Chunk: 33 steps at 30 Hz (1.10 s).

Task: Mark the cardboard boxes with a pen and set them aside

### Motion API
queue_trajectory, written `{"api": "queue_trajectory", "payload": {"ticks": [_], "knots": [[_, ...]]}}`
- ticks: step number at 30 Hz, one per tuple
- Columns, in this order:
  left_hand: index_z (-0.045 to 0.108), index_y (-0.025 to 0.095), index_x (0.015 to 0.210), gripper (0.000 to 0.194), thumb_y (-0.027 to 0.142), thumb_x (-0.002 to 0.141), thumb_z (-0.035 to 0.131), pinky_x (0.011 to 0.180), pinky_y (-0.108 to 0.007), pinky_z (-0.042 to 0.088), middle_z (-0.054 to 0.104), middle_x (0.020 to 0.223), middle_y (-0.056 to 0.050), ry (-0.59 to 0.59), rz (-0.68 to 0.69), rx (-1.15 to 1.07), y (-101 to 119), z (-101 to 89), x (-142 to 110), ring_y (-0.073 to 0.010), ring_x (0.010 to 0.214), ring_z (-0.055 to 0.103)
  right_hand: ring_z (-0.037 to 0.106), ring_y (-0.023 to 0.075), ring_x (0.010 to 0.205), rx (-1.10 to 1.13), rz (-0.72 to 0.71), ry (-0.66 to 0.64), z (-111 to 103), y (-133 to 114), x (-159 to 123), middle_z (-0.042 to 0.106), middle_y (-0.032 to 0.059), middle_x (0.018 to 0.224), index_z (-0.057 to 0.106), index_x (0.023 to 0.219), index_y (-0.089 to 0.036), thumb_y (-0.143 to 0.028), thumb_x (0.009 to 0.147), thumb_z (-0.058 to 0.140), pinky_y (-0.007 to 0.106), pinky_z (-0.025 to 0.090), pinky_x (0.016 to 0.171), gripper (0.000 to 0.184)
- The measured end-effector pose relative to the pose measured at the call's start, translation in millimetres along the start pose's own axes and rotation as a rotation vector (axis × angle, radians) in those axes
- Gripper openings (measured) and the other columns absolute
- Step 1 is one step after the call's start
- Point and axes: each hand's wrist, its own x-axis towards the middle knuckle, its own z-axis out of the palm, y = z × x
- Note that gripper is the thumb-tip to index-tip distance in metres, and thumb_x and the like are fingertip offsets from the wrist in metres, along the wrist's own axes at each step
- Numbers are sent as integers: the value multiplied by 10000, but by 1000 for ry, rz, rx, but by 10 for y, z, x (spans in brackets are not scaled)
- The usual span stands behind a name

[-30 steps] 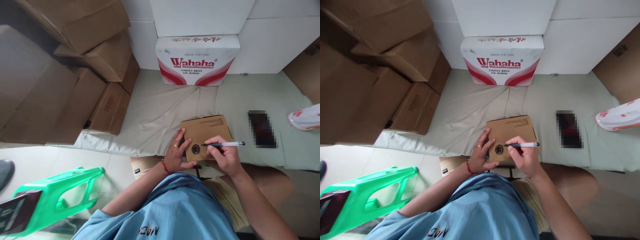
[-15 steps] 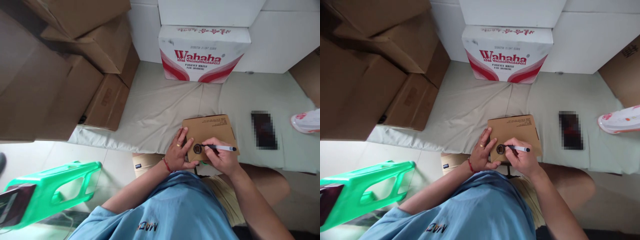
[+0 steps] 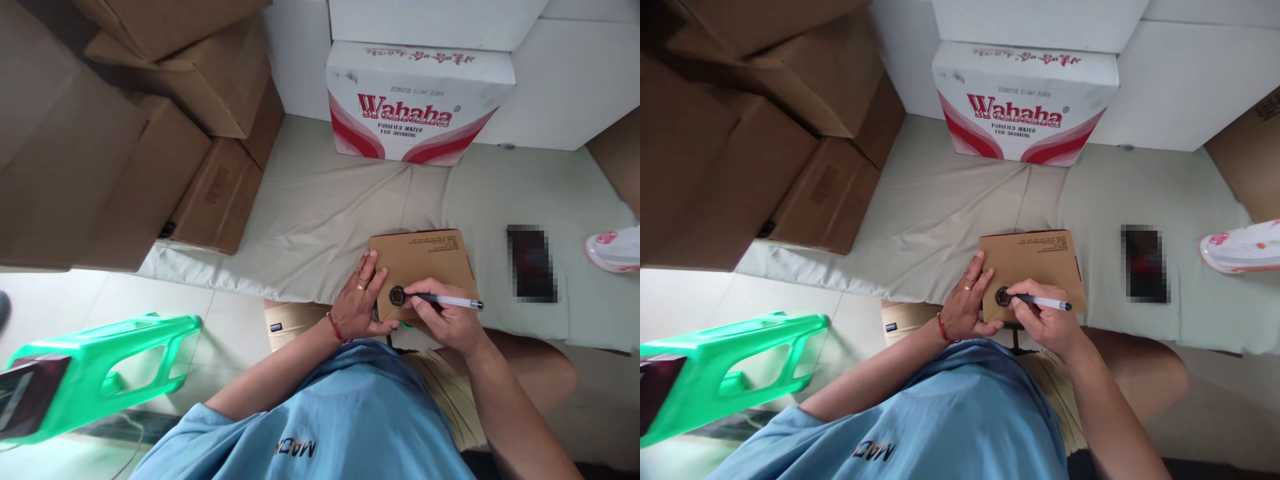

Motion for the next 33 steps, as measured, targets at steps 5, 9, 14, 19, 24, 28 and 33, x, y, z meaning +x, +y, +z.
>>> {"api": "queue_trajectory", "payload": {"ticks": [5,9,14,19,24,28,33], "knots": [[-34,149,1810,1267,786,963,659,1357,-684,330,6,1865,-318,-29,-18,1,26,-15,10,-473,1756,91,814,172,774,-12,47,8,43,6,-6,842,18,882,753,1101,-244,-302,1052,615,275,626,719,158],[19,107,1809,1238,786,976,635,1376,-646,313,29,1863,-325,1,7,31,24,-5,14,-446,1763,85,812,174,768,-44,45,23,71,4,-1,838,14,874,746,1088,-248,-303,1052,613,274,625,705,149],[20,124,1812,1193,794,998,579,1366,-660,332,22,1875,-291,6,3,37,24,2,12,-445,1765,83,803,156,761,-64,-21,4,70,-14,24,841,7,894,737,1080,-249,-259,1052,610,262,616,724,131],[-4,139,1812,1224,804,979,599,1345,-687,356,14,1873,-298,-12,-10,32,20,6,8,-472,1756,102,807,160,775,-42,-57,-44,58,-9,32,837,0,881,740,1096,-253,-255,1059,613,270,604,732,133],[-13,145,1811,1235,808,974,607,1355,-669,349,13,1872,-298,-14,-7,44,19,8,10,-461,1759,100,780,146,734,-50,-80,-77,37,-9,36,814,-10,836,737,1069,-242,-247,1058,614,255,571,709,124],[24,127,1811,1219,808,980,600,1366,-653,337,25,1872,-301,7,7,46,13,10,9,-452,1761,103,733,125,682,-54,-109,-84,23,-11,35,781,-26,788,734,1040,-230,-215,1036,623,235,542,686,112],[57,104,1808,1217,844,982,558,1359,-644,357,44,1871,-300,26,23,70,-6,29,5,-443,1761,113,673,115,626,-35,-105,-83,20,29,26,737,-30,737,733,972,-223,-199,1004,620,232,502,641,120]]}}
